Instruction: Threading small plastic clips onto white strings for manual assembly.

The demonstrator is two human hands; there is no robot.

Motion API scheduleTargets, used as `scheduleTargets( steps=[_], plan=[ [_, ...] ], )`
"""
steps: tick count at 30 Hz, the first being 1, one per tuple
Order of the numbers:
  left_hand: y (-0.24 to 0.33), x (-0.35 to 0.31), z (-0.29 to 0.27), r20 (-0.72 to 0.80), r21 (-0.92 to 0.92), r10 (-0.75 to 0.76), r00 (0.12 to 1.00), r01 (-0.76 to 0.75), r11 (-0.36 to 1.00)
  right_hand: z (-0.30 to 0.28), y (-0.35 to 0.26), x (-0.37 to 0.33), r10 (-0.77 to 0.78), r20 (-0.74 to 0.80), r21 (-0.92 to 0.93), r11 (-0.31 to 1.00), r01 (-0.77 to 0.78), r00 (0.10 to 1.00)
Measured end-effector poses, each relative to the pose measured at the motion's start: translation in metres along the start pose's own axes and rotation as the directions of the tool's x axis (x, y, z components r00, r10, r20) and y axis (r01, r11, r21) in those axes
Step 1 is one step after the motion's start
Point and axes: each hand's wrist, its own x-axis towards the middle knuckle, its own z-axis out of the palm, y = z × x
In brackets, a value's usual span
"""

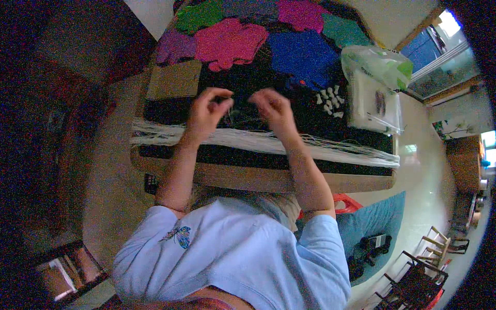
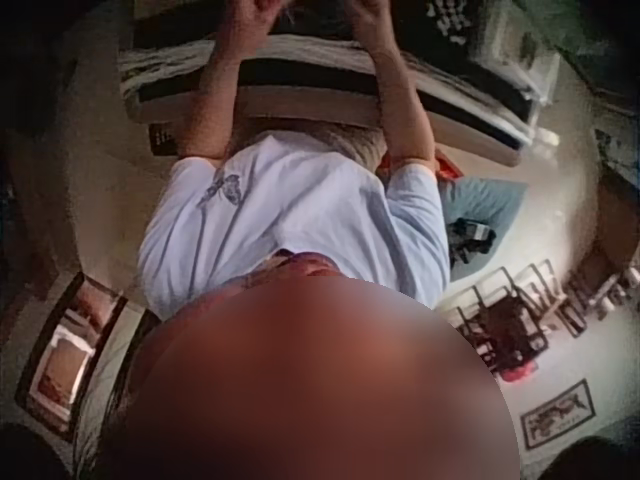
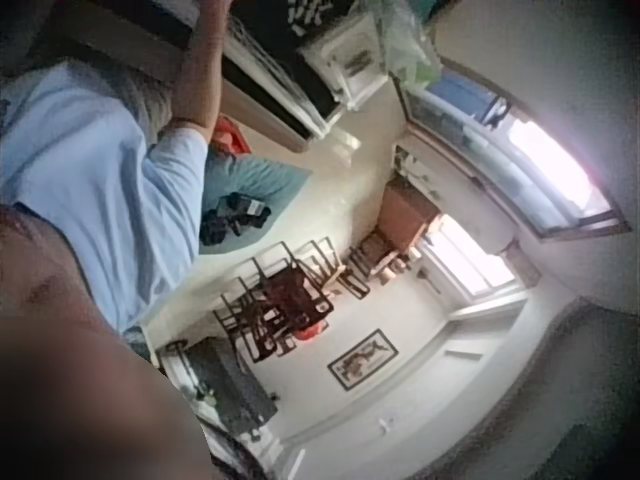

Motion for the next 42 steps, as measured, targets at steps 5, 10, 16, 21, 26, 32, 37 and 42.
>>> scheduleTargets(
  steps=[5,10,16,21,26,32,37,42],
  plan=[
    [-0.009,-0.002,0.017,0.254,-0.162,0.176,0.951,-0.138,0.977,0.024,0.015,-0.007,-0.255,0.168,-0.055,0.962,0.268,0.952],
    [0.001,-0.004,0.014,0.298,-0.300,-0.127,0.946,0.220,0.928,0.016,0.011,-0.002,-0.407,0.069,-0.186,0.892,0.413,0.911],
    [-0.008,-0.004,0.014,0.414,-0.361,-0.177,0.893,0.339,0.869,0.016,0.015,0.000,-0.185,-0.034,0.072,0.980,0.187,0.982],
    [-0.007,-0.003,0.013,0.390,-0.293,-0.225,0.893,0.352,0.889,0.014,0.023,0.005,-0.275,-0.063,-0.004,0.961,0.275,0.959],
    [0.006,-0.002,0.004,0.531,-0.678,-0.217,0.819,0.564,0.472,0.011,0.013,0.004,-0.087,-0.119,0.088,0.991,0.097,0.989],
    [0.011,-0.008,-0.009,0.592,-0.656,-0.114,0.798,0.559,0.507,0.000,0.010,0.008,0.022,-0.304,0.175,0.984,0.033,0.953],
    [0.026,-0.013,-0.047,0.377,-0.709,-0.024,0.926,0.305,0.636,-0.007,0.009,0.010,0.018,-0.364,0.145,0.989,0.037,0.931],
    [0.027,-0.010,-0.088,0.077,-0.589,-0.107,0.991,0.132,0.797,-0.015,0.013,0.012,0.019,-0.360,0.171,0.984,0.046,0.933]
  ],
)
